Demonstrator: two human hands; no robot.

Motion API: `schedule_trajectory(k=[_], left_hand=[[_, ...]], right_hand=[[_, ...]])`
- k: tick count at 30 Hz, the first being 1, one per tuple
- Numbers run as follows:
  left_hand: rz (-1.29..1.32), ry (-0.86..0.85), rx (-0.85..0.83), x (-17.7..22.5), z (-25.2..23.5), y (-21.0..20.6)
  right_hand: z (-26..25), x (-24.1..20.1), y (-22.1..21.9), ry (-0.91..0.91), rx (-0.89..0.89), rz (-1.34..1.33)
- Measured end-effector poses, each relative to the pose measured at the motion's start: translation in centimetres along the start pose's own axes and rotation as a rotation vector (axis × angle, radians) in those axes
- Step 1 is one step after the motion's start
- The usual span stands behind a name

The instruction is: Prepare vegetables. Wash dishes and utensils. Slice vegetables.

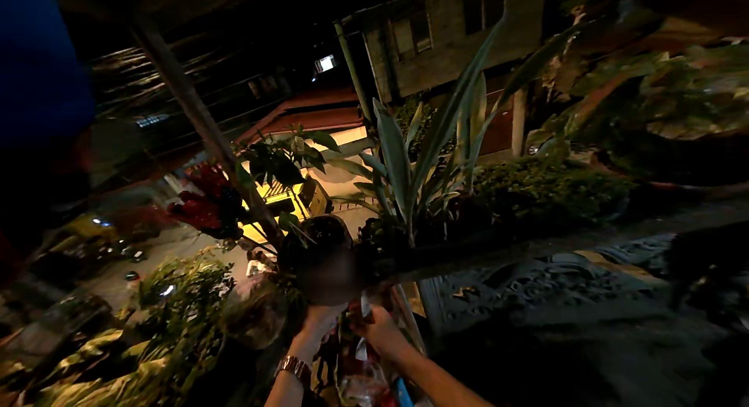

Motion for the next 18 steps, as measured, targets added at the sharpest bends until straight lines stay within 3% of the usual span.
schedule_trajectory(k=[6,18], left_hand=[[-0.401,-0.080,0.070,2.1,-0.2,-0.3],[-0.251,-0.052,0.074,1.4,0.1,0.8]], right_hand=[[-0.3,-0.1,-1.7,-0.280,0.121,-0.324],[-2.2,2.0,-4.3,-0.307,0.139,-0.796]])
Point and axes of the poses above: each hand's wrist, its own z-axis away from the middle knuckle, its own y-axis out of the back of the hand, x = y × z, the point moved 2 cm from there along -z, towards the middle knuckle, and after that the axes turned 13 degrees about y, right-handed, at the moved point
